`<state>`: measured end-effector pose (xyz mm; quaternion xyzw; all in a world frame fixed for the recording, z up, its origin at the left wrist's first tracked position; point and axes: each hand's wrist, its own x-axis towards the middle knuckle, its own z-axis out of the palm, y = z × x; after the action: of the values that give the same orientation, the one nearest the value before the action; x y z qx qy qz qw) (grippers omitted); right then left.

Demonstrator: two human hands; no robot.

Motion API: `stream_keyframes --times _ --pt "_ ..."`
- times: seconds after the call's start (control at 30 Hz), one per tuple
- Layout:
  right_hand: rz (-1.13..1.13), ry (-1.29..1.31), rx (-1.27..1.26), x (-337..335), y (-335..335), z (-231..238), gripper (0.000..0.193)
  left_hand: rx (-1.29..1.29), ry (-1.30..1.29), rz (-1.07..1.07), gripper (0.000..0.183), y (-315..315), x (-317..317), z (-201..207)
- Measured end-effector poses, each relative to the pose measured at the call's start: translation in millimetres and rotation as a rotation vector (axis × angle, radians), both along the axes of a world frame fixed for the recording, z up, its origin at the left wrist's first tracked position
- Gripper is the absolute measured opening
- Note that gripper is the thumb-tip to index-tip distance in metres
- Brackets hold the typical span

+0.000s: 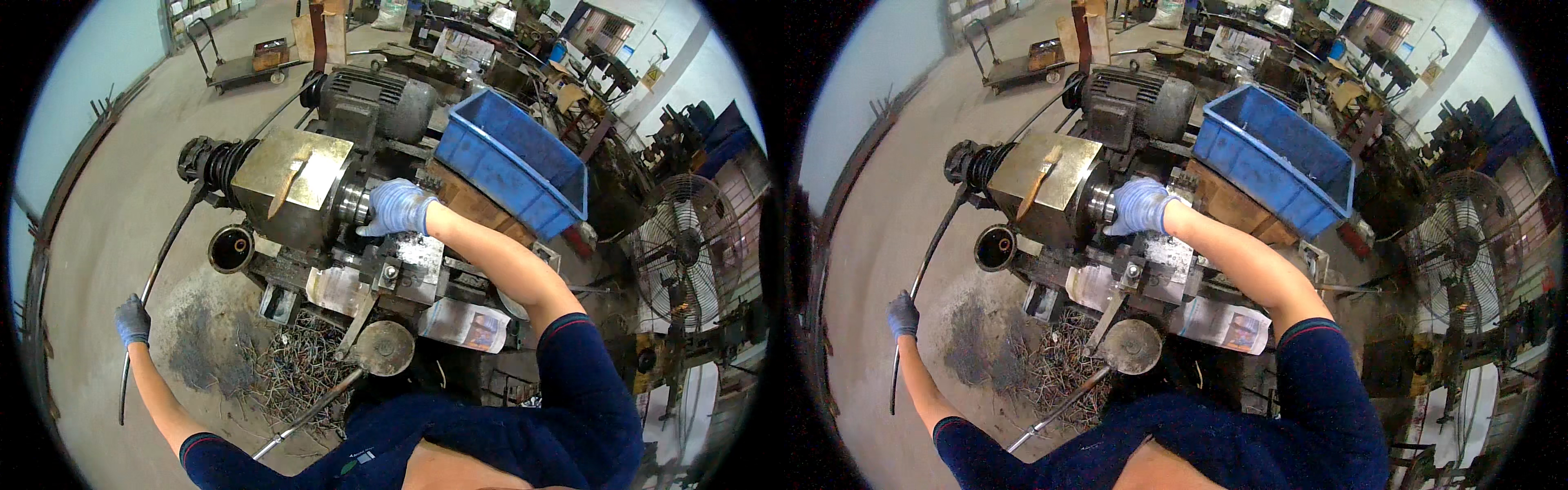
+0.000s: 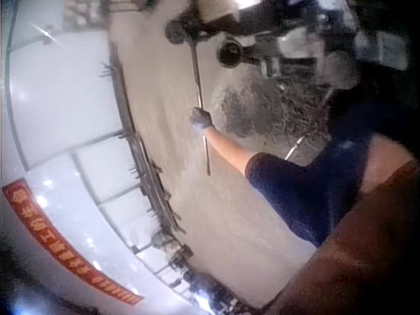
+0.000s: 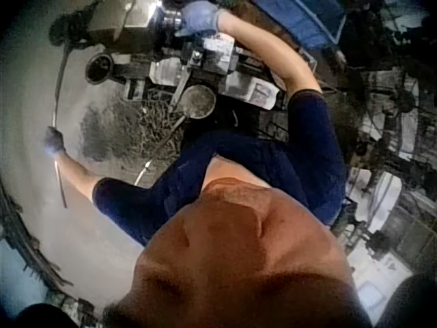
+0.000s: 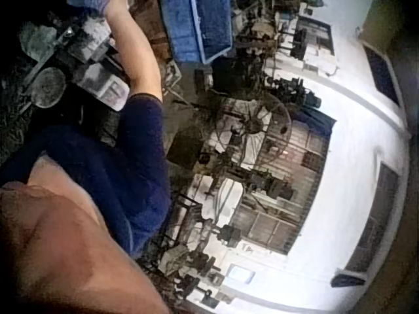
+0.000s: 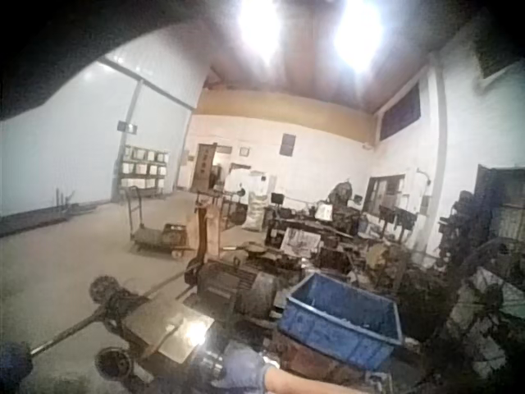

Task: The person operates a metal lathe by inserting a workpiece into the chuck, adjusting the tool slide with hand wheels, and using a lever to turn the machine. They remove the completed part and place it into a bin.

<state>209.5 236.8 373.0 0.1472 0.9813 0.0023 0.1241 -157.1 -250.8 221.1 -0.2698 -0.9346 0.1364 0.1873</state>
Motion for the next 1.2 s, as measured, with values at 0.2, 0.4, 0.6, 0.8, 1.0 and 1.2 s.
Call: stream_keyframes --times 0.2,0.4,0.6,0.8,1.0,1.2 --pt "0.054 0.124 -0.033 21 5 4 0.050 0.266 -0.157 0.312 0.024 37 30 7" --pt "0.088 0.676 -0.125 127 15 26 0.044 1.165 -0.676 -0.242 0.037 122 95 -62" --pt "-0.350 0.566 -0.090 270 22 31 0.035 0.296 -0.956 -0.223 0.047 209 162 -177" --pt "-0.795 0.564 -0.117 404 44 -22 0.033 -0.309 -0.593 -0.474 0.020 211 112 -165" --pt "-1.119 0.243 0.063 513 91 -70 0.053 -0.093 -0.645 -0.400 0.028 209 142 -109" --pt "-1.197 -0.146 0.192 562 129 -116 0.078 -0.085 -1.069 -0.298 0.039 153 181 -52"
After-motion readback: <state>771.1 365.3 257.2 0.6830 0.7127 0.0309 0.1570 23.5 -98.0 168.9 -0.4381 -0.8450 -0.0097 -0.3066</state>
